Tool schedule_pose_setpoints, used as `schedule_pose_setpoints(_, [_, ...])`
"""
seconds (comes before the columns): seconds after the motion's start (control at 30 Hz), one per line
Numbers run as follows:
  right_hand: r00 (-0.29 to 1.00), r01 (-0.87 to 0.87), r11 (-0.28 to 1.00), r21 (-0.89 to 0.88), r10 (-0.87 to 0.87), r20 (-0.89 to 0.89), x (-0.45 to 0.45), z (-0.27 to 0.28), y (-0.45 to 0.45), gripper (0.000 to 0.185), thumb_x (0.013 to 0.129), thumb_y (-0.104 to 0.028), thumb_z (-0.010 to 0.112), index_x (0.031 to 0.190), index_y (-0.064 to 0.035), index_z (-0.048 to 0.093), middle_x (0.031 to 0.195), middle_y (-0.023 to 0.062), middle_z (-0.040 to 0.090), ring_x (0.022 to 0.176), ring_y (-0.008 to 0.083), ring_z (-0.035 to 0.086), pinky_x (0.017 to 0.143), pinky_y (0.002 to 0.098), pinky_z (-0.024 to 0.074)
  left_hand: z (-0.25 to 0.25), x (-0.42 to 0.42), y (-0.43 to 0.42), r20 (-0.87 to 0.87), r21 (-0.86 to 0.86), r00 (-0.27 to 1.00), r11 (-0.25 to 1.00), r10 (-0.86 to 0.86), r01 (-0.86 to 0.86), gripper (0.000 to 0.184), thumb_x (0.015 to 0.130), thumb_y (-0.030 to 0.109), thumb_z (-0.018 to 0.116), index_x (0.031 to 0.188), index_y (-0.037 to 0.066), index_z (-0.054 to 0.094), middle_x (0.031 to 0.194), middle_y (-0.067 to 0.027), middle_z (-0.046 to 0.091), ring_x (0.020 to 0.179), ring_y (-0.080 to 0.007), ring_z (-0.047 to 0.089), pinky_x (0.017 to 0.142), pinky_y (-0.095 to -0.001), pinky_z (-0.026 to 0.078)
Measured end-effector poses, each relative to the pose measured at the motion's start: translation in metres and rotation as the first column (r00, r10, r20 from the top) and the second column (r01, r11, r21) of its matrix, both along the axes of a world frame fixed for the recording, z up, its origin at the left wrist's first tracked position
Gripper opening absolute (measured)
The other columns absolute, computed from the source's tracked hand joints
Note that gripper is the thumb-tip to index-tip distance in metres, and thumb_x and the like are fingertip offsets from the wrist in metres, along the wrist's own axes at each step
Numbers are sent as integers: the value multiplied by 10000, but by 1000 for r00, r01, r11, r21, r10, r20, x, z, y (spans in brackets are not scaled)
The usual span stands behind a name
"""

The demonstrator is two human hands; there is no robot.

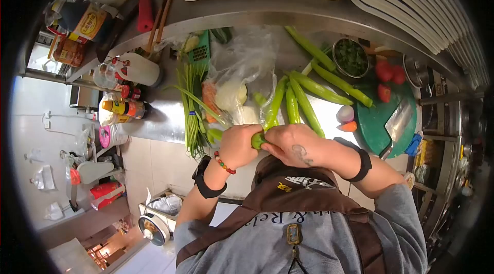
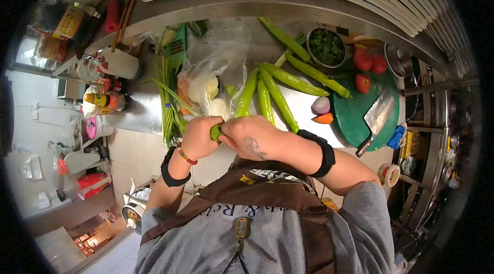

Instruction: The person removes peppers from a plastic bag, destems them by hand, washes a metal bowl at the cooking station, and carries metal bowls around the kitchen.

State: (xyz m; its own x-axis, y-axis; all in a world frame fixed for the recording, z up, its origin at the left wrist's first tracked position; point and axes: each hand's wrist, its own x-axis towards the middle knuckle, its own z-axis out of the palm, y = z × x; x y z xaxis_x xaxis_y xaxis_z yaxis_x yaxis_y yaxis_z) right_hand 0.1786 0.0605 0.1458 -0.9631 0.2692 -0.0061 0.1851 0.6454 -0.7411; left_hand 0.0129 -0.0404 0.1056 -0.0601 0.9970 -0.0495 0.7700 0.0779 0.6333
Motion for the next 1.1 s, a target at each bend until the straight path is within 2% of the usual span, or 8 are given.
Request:
schedule_pose_setpoints(0.13, [987, -6, 989, 146, -18, 159, -17, 2, 19, 191, 832, -187, 612, 752, -15, 593, 748, 149, 624, 692, 371, 619, 609, 460, 493, 3, -11, 20, -79, 80, 997, 997, -15, 21, 182, 651, 135, 694, 813, 91, 623, 765, -135, 649, 735, -369, 625, 615, -458, 488])
schedule_pose_setpoints(0.37, [988, 129, 937, 324, -148, 35, -47, -24, 36, 189, 816, -186, 616, 736, -16, 595, 738, 146, 625, 670, 362, 629, 549, 449, 496, -3, -37, 64, -236, 188, 972, 981, 1, 44, 139, 692, 154, 658, 822, 118, 627, 779, -127, 658, 727, -368, 629, 601, -464, 489])
schedule_pose_setpoints(0.57, [904, 411, 800, 438, -294, -310, -83, -60, 55, 244, 870, -198, 575, 692, -31, 576, 661, 94, 595, 558, 277, 594, 481, 391, 462, -17, -57, 94, -387, 185, 894, 969, 227, -165, 92, 685, 136, 676, 752, 105, 621, 712, -130, 634, 706, -340, 628, 595, -397, 484])
schedule_pose_setpoints(0.63, [930, 297, 906, -302, -346, -123, -81, -54, 75, 277, 892, -206, 575, 672, -38, 566, 608, 33, 529, 512, 186, 522, 442, 331, 401, -18, -63, 97, -377, 266, 893, 953, 244, -148, 70, 705, 137, 664, 737, 109, 609, 695, -117, 626, 685, -331, 623, 596, -388, 484])
schedule_pose_setpoints(0.73, [945, 244, 307, -920, -288, 155, -76, -62, 79, 299, 893, -241, 589, 663, -52, 569, 590, 6, 490, 478, 121, 454, 414, 286, 331, -24, -78, 98, -409, 354, 910, 931, 71, 87, 124, 732, 218, 650, 792, 127, 591, 707, -88, 635, 642, -314, 632, 583, -424, 490])
schedule_pose_setpoints(0.8, [925, 281, 10, -960, -269, 268, -79, -66, 79, 273, 852, -220, 627, 633, -71, 564, 583, 6, 484, 455, 98, 414, 392, 273, 268, -27, -78, 100, -442, 341, 897, 929, 25, 142, 118, 720, 175, 663, 808, 119, 609, 710, -94, 630, 658, -314, 623, 597, -403, 488])
schedule_pose_setpoints(0.9, [868, 457, 276, -846, -346, 356, -96, -72, 79, 305, 871, -247, 615, 644, -52, 556, 576, -13, 490, 453, 75, 367, 403, 235, 250, -40, -80, 105, -506, 232, 862, 957, -32, 172, 138, 720, 163, 673, 841, 120, 620, 732, -94, 636, 682, -312, 625, 610, -401, 489])
schedule_pose_setpoints(1.1, [761, 561, 356, -748, -578, 296, -95, -72, 69, 363, 839, -343, 623, 707, -5, 633, 636, 65, 555, 514, 168, 492, 456, 324, 396, -58, -139, 108, -579, 147, 808, 989, 112, -32, 225, 728, 243, 725, 887, 113, 632, 802, -132, 654, 753, -309, 655, 655, -411, 514])
